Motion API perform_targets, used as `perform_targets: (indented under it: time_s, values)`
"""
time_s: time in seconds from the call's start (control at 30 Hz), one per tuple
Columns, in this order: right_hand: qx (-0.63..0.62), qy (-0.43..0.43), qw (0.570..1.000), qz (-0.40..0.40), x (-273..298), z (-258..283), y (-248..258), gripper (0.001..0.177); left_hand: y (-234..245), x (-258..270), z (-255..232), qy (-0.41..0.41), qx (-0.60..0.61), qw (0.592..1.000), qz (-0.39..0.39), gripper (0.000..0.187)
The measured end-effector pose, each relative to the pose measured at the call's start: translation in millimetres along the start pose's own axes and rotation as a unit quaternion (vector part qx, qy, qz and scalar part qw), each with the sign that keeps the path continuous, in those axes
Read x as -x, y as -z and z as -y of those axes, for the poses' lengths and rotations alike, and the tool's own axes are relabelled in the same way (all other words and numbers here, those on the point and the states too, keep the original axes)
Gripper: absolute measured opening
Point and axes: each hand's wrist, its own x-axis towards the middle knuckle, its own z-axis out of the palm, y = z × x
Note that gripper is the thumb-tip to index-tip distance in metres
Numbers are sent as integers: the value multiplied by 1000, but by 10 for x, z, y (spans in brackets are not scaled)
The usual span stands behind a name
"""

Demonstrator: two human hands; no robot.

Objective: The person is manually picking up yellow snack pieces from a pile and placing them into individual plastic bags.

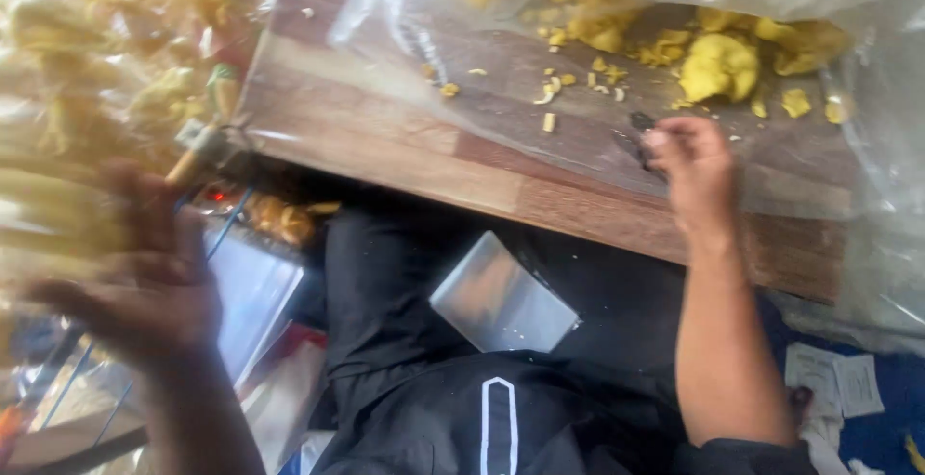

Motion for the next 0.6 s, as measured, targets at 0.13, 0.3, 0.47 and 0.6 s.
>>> perform_targets:
  time_s: [0.13, 0.3, 0.47, 0.6]
  values:
    - [233, 103, 966, -53, -39, -478, 802, 34, -521, 296, 780, -51, -162, 945, 280, 43]
    - [444, 191, 873, 69, -28, -674, 659, 70, -1088, 952, 1967, 33, -555, 518, 650, 36]
    - [377, 193, 905, 33, 19, -965, 715, 53, -676, 875, 3100, -133, -689, 236, 672, 50]
    - [-37, -140, 989, -42, 245, -564, 798, 37, -610, 863, 3145, -110, -731, 195, 645, 47]
